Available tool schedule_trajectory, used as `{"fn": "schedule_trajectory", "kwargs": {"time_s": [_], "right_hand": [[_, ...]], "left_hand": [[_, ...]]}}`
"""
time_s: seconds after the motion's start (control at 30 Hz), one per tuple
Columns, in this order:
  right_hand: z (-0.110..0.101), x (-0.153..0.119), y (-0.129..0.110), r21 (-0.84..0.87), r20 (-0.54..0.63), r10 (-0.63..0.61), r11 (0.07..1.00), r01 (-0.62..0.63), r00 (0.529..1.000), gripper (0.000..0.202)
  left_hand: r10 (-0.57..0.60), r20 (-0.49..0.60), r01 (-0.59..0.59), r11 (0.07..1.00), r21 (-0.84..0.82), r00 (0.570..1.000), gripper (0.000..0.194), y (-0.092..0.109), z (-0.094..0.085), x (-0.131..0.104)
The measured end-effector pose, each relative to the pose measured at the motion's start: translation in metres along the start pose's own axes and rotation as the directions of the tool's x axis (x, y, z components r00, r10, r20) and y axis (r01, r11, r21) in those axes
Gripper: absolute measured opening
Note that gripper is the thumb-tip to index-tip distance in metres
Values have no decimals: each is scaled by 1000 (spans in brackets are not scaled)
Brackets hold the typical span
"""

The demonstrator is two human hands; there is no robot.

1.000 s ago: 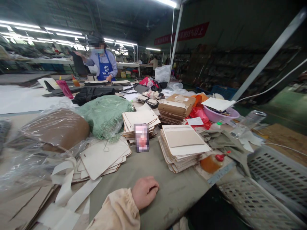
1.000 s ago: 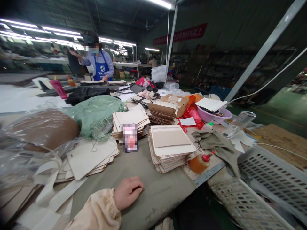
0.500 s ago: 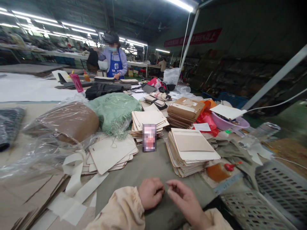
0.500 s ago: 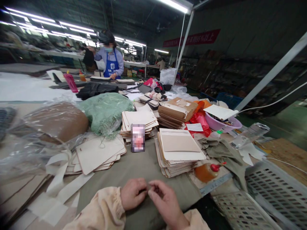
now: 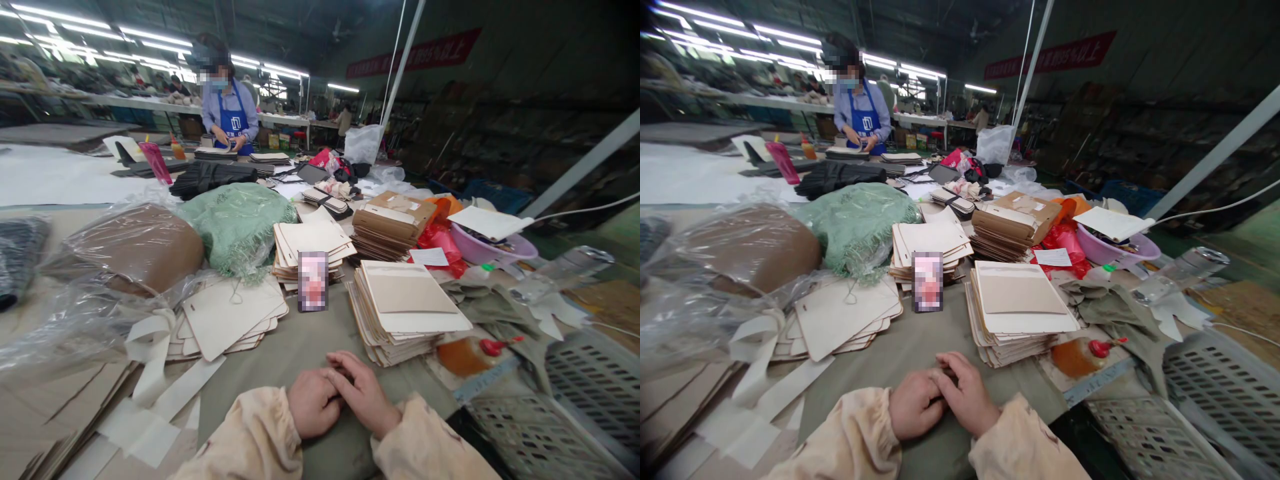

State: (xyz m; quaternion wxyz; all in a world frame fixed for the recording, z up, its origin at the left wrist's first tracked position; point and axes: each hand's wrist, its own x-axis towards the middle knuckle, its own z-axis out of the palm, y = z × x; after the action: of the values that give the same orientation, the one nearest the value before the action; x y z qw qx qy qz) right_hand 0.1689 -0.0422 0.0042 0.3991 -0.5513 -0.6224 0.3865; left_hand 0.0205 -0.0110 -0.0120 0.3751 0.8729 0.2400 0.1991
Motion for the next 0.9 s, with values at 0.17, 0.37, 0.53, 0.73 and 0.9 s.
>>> {"fn": "schedule_trajectory", "kwargs": {"time_s": [0.17,0.37,0.53,0.73,0.9], "right_hand": [[3,-7,-4,-55,7,-32,998,32,999,24],[4,-4,-3,-60,-1,-38,998,38,999,24],[4,-5,0,-67,8,-38,997,38,999,25],[4,-4,3,-94,6,-41,995,41,999,24],[5,-3,3,-89,-10,-42,995,41,999,23]], "left_hand": [[-21,-1,21,1000,20,1000,31,-2,4,0],[-19,-2,19,999,31,1000,29,-4,5,0],[-15,-1,15,999,52,1000,27,-4,4,0],[0,16,0,999,46,1000,27,-5,4,-1],[8,22,-10,998,56,1000,28,-4,3,-1]]}}
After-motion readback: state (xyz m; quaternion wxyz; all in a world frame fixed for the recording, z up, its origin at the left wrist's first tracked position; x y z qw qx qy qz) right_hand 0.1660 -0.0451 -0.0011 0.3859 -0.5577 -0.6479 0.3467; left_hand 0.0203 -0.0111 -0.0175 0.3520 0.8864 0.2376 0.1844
